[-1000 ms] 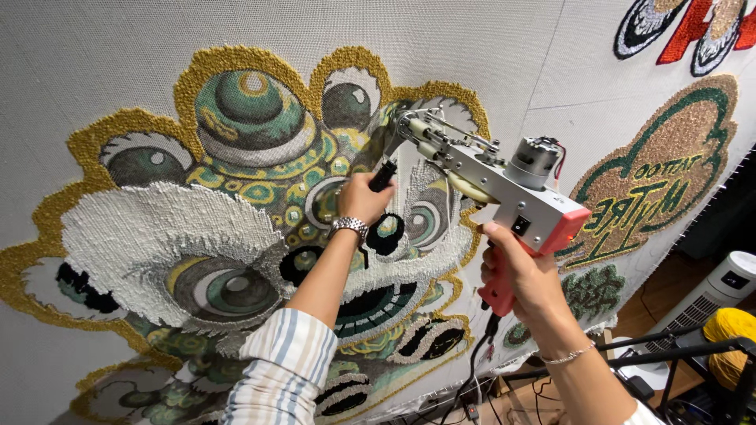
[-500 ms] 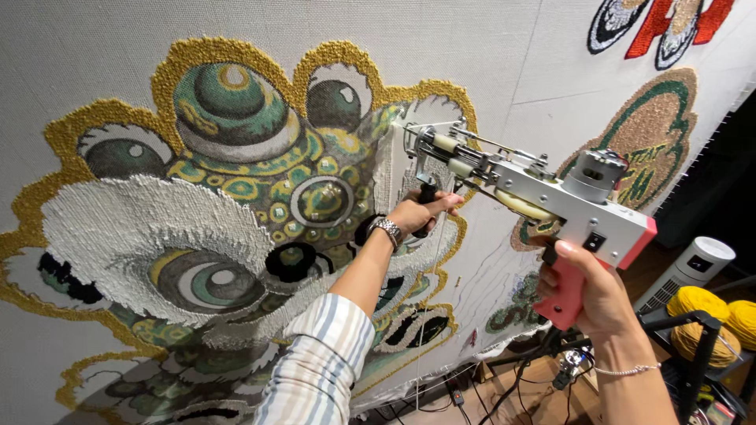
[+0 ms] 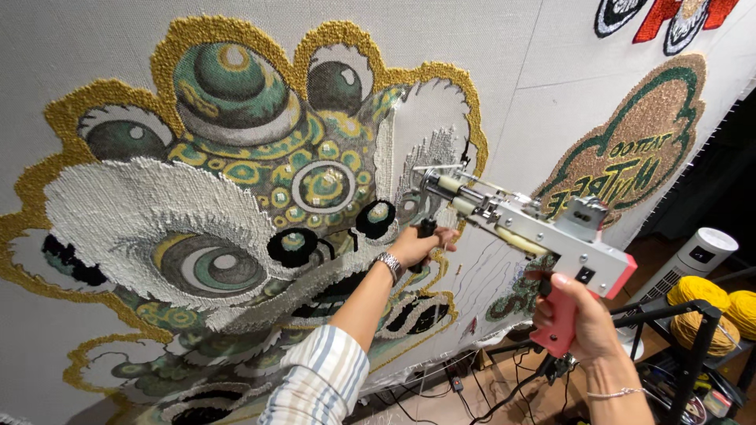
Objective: The person uses a handheld electric tufting gun to apply yarn to a large canvas stretched on a frame. They are creating a detailed design of a stylized lion head, filling in specific areas with white yarn to form the facial features. The person guides the tool steadily across the surface, following the pre-drawn outlines of the artwork.
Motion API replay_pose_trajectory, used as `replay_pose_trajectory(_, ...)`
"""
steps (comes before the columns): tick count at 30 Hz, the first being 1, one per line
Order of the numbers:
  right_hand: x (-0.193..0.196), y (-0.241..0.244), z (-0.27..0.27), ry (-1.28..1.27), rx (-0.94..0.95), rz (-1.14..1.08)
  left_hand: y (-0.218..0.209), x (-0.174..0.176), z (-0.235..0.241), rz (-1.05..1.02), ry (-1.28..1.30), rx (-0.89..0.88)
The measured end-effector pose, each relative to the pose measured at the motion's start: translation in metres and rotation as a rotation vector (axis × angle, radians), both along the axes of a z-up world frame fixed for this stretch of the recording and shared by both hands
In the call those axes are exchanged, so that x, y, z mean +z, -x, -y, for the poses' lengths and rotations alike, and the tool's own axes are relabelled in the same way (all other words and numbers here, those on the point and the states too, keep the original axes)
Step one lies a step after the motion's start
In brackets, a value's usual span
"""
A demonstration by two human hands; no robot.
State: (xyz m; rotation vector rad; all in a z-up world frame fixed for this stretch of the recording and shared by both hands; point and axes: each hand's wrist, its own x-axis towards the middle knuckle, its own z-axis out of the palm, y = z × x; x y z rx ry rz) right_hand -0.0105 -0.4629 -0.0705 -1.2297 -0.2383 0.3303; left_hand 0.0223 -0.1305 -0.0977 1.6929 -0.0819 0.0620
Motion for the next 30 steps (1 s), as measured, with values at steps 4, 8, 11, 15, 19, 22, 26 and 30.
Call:
replay_pose_trajectory(4,-0.021,-0.002,-0.003,0.020,0.048,-0.076,0.008,-0.031,-0.002,-0.068,0.035,0.044)
replay_pose_trajectory(8,-0.036,-0.005,-0.005,0.000,-0.017,-0.079,0.011,-0.054,-0.004,-0.039,0.044,0.061)
replay_pose_trajectory(11,-0.040,-0.005,-0.006,0.026,0.011,-0.108,0.012,-0.063,-0.006,0.015,0.016,0.065)
replay_pose_trajectory(15,-0.041,-0.003,-0.009,0.063,0.001,-0.152,0.012,-0.067,-0.007,-0.079,0.042,0.085)
replay_pose_trajectory(19,-0.054,-0.005,-0.006,0.077,0.044,-0.182,0.017,-0.072,-0.008,-0.050,0.116,0.081)
replay_pose_trajectory(22,-0.079,-0.019,0.002,-0.001,0.139,-0.147,0.023,-0.072,0.002,-0.001,0.070,0.189)
replay_pose_trajectory(26,-0.112,-0.036,0.017,-0.161,0.192,-0.229,0.040,-0.069,0.015,0.036,-0.035,0.319)
replay_pose_trajectory(30,-0.126,-0.042,0.025,-0.312,0.324,-0.244,0.044,-0.071,0.026,0.127,-0.044,0.424)
